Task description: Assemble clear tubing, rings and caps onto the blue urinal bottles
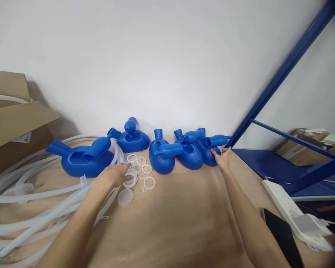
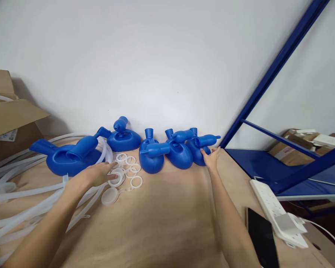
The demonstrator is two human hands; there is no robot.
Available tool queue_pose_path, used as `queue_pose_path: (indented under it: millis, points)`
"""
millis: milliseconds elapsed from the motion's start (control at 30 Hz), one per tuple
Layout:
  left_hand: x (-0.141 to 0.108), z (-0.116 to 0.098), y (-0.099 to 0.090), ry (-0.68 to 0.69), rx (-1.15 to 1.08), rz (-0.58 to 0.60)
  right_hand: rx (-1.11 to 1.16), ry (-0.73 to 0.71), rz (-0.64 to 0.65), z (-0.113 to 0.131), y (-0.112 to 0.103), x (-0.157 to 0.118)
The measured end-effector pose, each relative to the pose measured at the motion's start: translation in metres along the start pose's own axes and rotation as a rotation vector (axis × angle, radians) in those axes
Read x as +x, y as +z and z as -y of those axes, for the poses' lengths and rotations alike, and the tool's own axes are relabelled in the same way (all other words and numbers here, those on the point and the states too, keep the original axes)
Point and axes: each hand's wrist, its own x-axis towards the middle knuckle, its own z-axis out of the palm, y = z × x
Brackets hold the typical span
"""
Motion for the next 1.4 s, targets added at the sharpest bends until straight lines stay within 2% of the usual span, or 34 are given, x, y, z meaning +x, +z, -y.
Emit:
queue_pose_path:
  millis: [133,300,367,467,533,600,700,800,933,1033,1133,1300,1400]
  points:
    - [0.003,-0.005,0.007,0.044,-0.004,0.022,0.006,0.143,0.017,0.007,-0.006,-0.029]
    - [0.001,-0.012,0.010,0.088,0.045,0.013,0.046,0.128,0.143,0.019,-0.019,-0.088]
    - [-0.002,-0.016,0.009,0.078,0.075,0.034,0.069,0.087,0.253,0.024,-0.032,-0.117]
    - [-0.008,-0.025,0.010,0.054,0.114,0.057,0.067,0.010,0.492,0.029,-0.052,-0.157]
    - [-0.010,-0.032,0.014,0.053,0.131,0.057,0.048,-0.013,0.609,0.032,-0.061,-0.175]
    - [-0.011,-0.039,0.021,0.064,0.148,0.060,0.040,-0.015,0.670,0.036,-0.062,-0.184]
    - [-0.007,-0.046,0.033,0.087,0.174,0.062,0.057,-0.017,0.689,0.044,-0.051,-0.180]
    - [0.000,-0.046,0.041,0.114,0.191,0.034,0.044,-0.115,0.589,0.057,-0.031,-0.163]
    - [0.007,-0.036,0.040,0.158,0.183,0.004,-0.018,-0.269,0.432,0.081,-0.002,-0.137]
    - [0.007,-0.024,0.034,0.197,0.152,-0.010,0.007,-0.322,0.360,0.099,0.016,-0.133]
    - [0.008,-0.012,0.029,0.238,0.115,-0.026,0.143,-0.328,0.342,0.111,0.034,-0.150]
    - [0.015,-0.002,0.030,0.274,0.082,-0.054,0.486,-0.112,0.511,0.116,0.069,-0.200]
    - [0.019,-0.004,0.032,0.272,0.086,-0.048,0.462,-0.017,0.518,0.123,0.086,-0.219]
